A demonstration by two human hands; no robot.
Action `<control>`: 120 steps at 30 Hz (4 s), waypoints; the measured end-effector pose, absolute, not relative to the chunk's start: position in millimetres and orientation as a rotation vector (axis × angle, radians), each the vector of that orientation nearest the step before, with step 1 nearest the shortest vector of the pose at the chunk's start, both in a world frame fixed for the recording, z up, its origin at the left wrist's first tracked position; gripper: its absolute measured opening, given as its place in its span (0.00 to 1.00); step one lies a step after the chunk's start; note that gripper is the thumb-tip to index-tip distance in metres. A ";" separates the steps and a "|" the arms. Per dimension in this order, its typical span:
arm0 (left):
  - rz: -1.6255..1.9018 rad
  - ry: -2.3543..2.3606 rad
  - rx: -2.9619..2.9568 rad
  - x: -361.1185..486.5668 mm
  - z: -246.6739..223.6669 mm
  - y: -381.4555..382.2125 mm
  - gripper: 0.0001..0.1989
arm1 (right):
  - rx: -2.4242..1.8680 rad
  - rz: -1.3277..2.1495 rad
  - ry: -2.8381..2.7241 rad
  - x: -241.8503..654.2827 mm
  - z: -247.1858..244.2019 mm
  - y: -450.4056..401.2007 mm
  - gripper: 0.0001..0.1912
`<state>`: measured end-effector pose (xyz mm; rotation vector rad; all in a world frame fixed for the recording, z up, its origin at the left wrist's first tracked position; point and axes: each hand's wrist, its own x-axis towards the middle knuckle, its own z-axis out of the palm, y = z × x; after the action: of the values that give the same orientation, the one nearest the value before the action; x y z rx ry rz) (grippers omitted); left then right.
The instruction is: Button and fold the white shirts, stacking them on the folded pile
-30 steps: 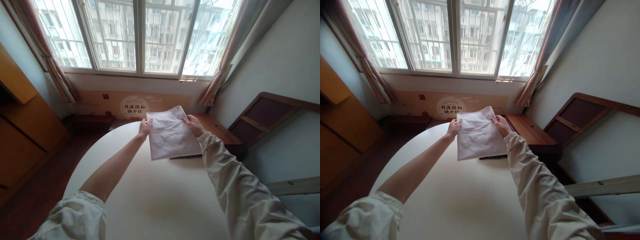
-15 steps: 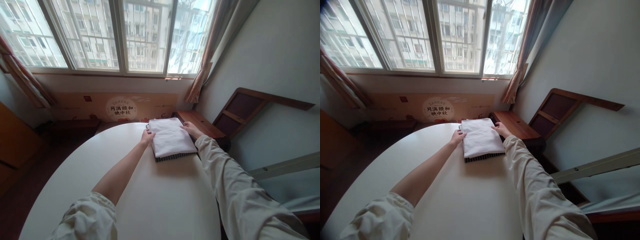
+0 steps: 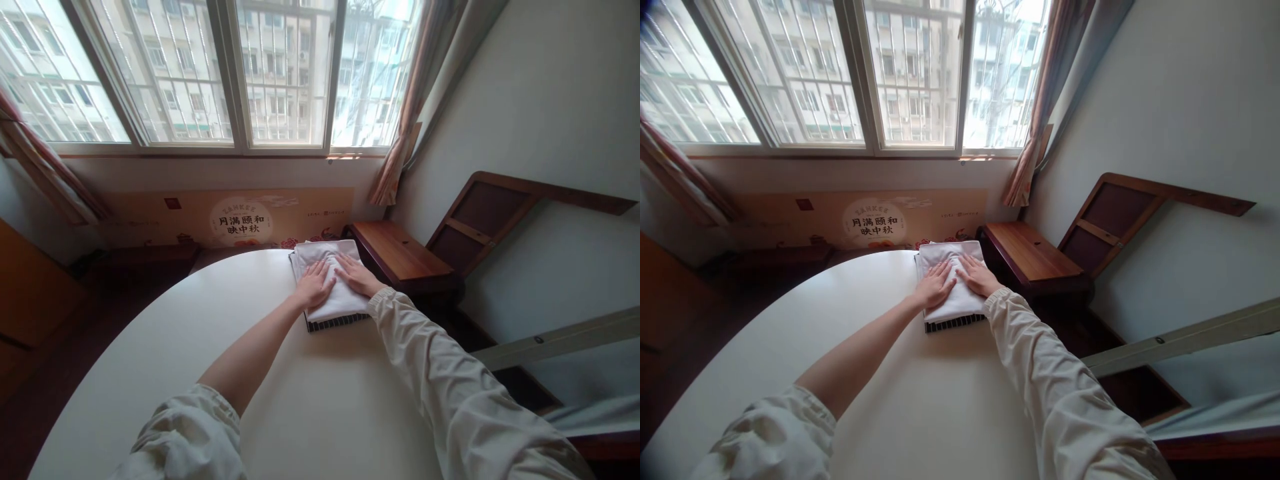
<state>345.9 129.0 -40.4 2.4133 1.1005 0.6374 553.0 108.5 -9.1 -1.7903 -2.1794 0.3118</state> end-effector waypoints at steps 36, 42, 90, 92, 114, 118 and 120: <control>0.495 1.531 2.457 113.9 -66.1 -11.1 0.40 | -1.339 -0.009 -2.163 429.5 -5.8 -45.7 0.37; 0.468 1.317 2.657 91.9 -64.7 -20.7 0.36 | -1.146 0.207 -2.388 367.0 -52.7 -64.1 0.39; 0.374 1.193 2.726 89.0 -59.0 -31.3 0.42 | -1.329 0.230 -2.532 360.3 -57.9 -43.3 0.37; 0.360 1.197 2.723 89.2 -58.3 -31.3 0.42 | -1.334 0.232 -2.532 359.8 -57.4 -43.7 0.37; 0.848 1.495 2.382 83.7 -42.4 -32.0 0.14 | -1.596 -0.444 -1.664 456.6 -8.4 -24.6 0.30; 0.871 1.480 2.355 84.3 -43.4 -32.4 0.13 | -1.941 -0.380 -1.523 495.0 -30.9 -9.8 0.38; 0.881 1.481 2.342 84.6 -42.8 -32.6 0.13 | -1.936 -0.333 -1.560 499.5 -39.5 -5.3 0.29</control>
<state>84.6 -32.6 -42.8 2.3415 1.4812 0.8807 499.5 -5.3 -39.5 -1.9361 -1.5600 -0.3334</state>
